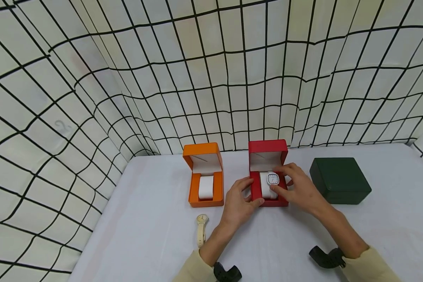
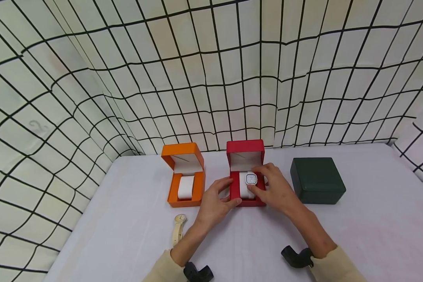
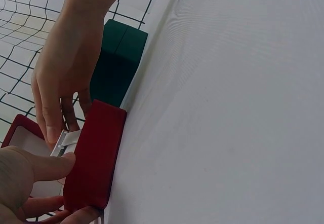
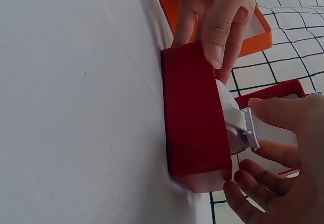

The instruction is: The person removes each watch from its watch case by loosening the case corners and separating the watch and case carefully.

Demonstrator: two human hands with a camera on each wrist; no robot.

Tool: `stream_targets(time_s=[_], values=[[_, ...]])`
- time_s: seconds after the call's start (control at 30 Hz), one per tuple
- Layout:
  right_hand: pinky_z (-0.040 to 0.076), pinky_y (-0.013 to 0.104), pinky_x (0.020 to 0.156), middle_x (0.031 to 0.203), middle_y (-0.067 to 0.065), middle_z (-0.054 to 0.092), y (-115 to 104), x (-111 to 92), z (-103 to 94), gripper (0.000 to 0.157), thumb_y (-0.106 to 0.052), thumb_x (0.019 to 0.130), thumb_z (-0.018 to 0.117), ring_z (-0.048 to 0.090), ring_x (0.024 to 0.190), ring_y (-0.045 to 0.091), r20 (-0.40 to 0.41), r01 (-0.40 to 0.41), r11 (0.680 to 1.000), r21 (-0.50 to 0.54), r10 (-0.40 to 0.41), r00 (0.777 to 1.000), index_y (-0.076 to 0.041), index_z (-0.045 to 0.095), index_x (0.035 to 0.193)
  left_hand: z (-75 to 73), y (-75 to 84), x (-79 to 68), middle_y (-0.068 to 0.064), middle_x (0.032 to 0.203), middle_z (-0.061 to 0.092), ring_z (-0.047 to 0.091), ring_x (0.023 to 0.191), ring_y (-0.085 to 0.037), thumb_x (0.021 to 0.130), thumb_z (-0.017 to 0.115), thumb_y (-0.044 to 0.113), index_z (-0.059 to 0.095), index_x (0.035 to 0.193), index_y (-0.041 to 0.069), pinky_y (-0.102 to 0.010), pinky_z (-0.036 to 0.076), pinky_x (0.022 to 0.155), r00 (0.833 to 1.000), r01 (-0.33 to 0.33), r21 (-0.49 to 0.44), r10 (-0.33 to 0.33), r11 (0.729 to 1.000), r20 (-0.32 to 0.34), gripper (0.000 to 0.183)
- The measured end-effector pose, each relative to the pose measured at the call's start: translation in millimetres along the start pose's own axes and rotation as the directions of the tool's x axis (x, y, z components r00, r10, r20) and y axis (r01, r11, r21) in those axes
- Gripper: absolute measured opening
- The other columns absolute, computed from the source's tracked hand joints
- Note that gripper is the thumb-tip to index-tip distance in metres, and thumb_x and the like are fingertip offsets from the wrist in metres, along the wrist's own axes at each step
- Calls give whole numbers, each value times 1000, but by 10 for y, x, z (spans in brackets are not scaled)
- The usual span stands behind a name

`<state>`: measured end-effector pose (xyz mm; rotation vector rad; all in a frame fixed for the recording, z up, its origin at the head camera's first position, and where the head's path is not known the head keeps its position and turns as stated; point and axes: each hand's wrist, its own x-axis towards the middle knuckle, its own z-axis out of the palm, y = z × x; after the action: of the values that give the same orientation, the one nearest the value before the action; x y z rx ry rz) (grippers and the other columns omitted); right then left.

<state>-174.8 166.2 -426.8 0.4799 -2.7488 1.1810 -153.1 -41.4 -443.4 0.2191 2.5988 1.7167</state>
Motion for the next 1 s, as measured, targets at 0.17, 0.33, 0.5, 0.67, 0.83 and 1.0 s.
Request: stream_targets(time_s=[0.17, 0.33, 0.5, 0.67, 0.83, 1.0], values=[[63, 49, 86, 129, 20, 62, 7, 21, 34, 58, -19, 86, 84, 60, 113, 33, 16, -8, 1000, -25, 8, 1000, -2, 62, 138, -3, 8, -4, -15, 151, 55, 56, 140, -34, 86, 85, 7, 59, 144, 0, -37, 61, 94, 1000, -3, 8, 3, 1000, 2, 65], [63, 49, 87, 129, 20, 64, -5, 35, 37, 58, -21, 87, 84, 59, 113, 33, 33, -31, 999, -43, 32, 999, -4, 62, 139, -6, 9, -1, -15, 152, 54, 56, 140, -33, 86, 85, 8, 58, 145, 0, -36, 61, 94, 1000, -6, 12, 6, 1000, 7, 65], [63, 49, 87, 132, 21, 64, -8, 36, 33, 57, -21, 87, 85, 58, 115, 35, 37, -42, 998, -37, 44, 998, -6, 63, 138, -9, 3, -1, -15, 152, 54, 55, 141, -33, 86, 85, 8, 59, 144, 1, -36, 61, 94, 1000, -5, 14, 4, 1000, 13, 64], [63, 50, 85, 129, 22, 64, -3, 21, 24, 55, -19, 86, 86, 59, 113, 36, 33, -41, 999, -16, 42, 999, -7, 64, 135, -7, 3, 0, -14, 153, 54, 55, 141, -33, 86, 85, 9, 59, 145, 1, -36, 61, 95, 1000, 6, 15, -6, 1000, 18, 65], [64, 48, 82, 126, 22, 64, -8, 9, 6, 52, -19, 86, 86, 62, 110, 37, 44, -52, 999, -7, 53, 998, -11, 64, 133, -8, 8, 0, -13, 153, 54, 54, 141, -33, 86, 85, 9, 59, 145, 2, -36, 60, 95, 1000, 14, 22, -15, 1000, 18, 65], [63, 51, 85, 126, 20, 68, 10, 1, 9, 52, -16, 85, 86, 65, 109, 36, 31, -15, 1000, -7, 16, 999, -11, 64, 132, -8, 10, -1, -13, 153, 53, 55, 141, -33, 86, 85, 9, 59, 145, 2, -36, 61, 95, 1000, 12, 28, -13, 1000, 17, 65]])
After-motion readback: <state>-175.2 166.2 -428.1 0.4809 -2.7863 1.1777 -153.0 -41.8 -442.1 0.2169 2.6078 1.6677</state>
